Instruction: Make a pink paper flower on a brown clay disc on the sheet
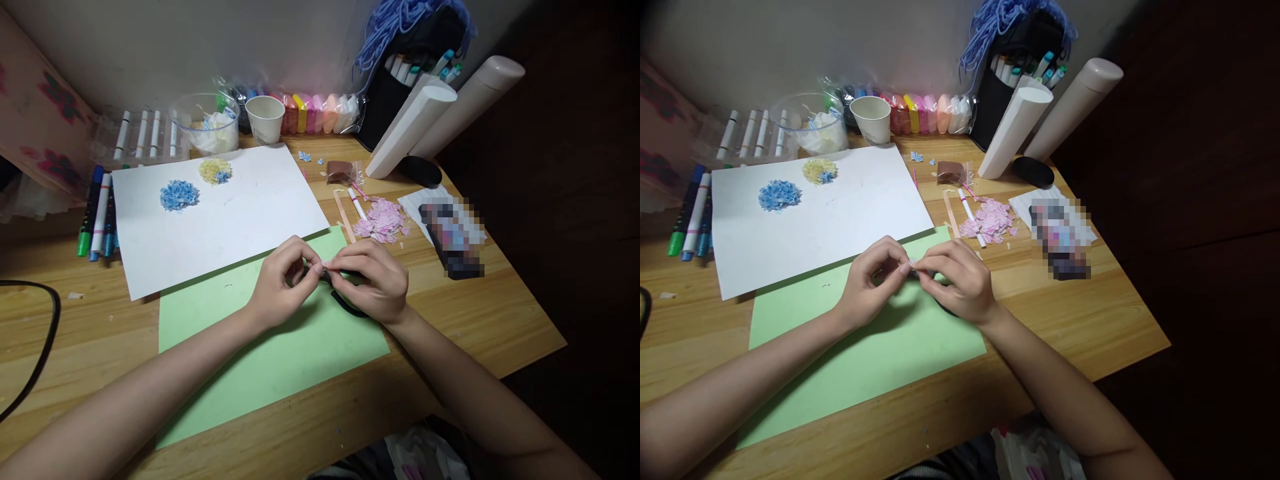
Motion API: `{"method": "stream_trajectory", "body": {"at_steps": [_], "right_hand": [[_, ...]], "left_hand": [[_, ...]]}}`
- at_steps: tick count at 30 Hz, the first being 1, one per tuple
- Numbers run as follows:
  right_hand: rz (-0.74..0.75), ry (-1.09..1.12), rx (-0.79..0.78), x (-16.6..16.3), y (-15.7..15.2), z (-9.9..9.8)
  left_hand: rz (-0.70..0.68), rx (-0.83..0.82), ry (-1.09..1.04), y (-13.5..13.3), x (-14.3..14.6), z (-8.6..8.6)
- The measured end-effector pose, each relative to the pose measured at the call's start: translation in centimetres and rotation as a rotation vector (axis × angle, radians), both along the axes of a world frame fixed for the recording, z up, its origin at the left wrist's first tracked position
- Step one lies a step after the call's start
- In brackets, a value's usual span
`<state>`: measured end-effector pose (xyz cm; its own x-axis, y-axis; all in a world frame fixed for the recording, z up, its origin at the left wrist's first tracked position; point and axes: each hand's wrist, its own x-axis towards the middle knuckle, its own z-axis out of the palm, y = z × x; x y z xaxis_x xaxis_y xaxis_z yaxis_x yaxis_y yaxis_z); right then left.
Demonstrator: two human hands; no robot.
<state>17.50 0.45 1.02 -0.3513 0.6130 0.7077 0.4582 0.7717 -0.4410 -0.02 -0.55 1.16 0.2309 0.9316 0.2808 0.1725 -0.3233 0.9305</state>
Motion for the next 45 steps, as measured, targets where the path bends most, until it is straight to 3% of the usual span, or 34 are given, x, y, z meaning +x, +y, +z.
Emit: {"method": "stream_trajectory", "body": {"at_steps": [17, 22, 28, 39, 45], "right_hand": [[0.037, -0.020, -0.012, 0.0, 0.0, -0.1], [0.067, 0.048, -0.141, -0.3, 0.0, 0.3], [0.002, 0.112, -0.344, -0.7, -0.3, 0.6], [-0.036, 0.118, -0.444, -0.8, -0.7, 0.7], [-0.019, 0.169, -0.606, -0.8, -0.6, 0.9]], "left_hand": [[0.003, 0.024, -0.001, 0.0, -0.1, -0.1], [0.021, 0.031, -0.004, 0.1, 0.0, -0.1], [0.060, 0.055, 0.019, 0.1, 0.2, -0.1], [0.073, 0.147, 0.062, 0.1, 0.5, -0.5], [0.094, 0.156, 0.068, 0.0, 0.5, -0.5]]}}
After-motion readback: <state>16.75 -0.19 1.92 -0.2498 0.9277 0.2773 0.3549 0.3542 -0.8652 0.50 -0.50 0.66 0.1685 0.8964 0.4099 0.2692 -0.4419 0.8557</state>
